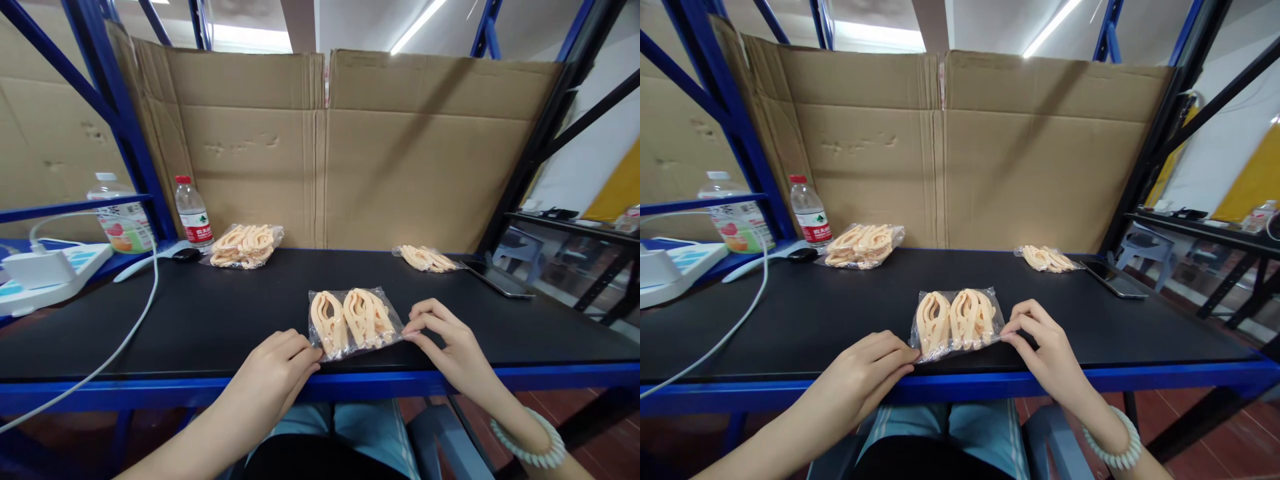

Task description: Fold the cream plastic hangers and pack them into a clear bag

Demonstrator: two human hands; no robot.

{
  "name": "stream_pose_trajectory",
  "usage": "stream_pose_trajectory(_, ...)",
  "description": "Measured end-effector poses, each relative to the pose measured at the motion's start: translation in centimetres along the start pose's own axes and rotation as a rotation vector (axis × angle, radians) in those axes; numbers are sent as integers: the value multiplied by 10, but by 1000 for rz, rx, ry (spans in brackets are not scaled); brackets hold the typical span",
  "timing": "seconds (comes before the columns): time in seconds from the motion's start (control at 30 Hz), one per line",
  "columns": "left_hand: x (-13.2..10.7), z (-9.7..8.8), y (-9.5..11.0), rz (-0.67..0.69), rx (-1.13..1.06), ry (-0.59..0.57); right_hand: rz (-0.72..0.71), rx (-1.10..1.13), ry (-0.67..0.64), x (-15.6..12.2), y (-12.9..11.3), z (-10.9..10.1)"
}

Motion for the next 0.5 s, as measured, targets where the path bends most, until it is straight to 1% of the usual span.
stream_pose_trajectory(0.07, 7, -1, 5, 50, 9, -30, 19, 44, 21, 1, 2, -4)
stream_pose_trajectory(0.13, 17, -4, 4, 42, -42, -28, 30, 116, 80, 2, 1, -11)
stream_pose_trajectory(0.2, 32, -12, -1, 10, -147, 28, 37, 196, 167, 6, 0, -22)
stream_pose_trajectory(0.3, 63, -26, -11, 1, -268, 171, 78, 241, 325, 21, 8, -43)
stream_pose_trajectory(0.37, 89, -27, -25, -53, -299, 242, 107, 219, 434, 36, 19, -57)
stream_pose_trajectory(0.4, 103, -25, -34, -95, -324, 269, 114, 200, 479, 46, 27, -63)
stream_pose_trajectory(0.47, 133, -11, -55, -190, -392, 291, 130, 144, 533, 67, 46, -70)
stream_pose_trajectory(0.5, 148, -2, -67, -266, -445, 298, 137, 120, 553, 77, 58, -72)
Point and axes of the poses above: each hand's wrist, its own x-axis towards the middle knuckle, its own z-axis out of the palm, y = z × x, the point moved 9 cm from there along x, towards the middle knuckle, and after that the axes turned 4 degrees about z, right-handed, at the moved point
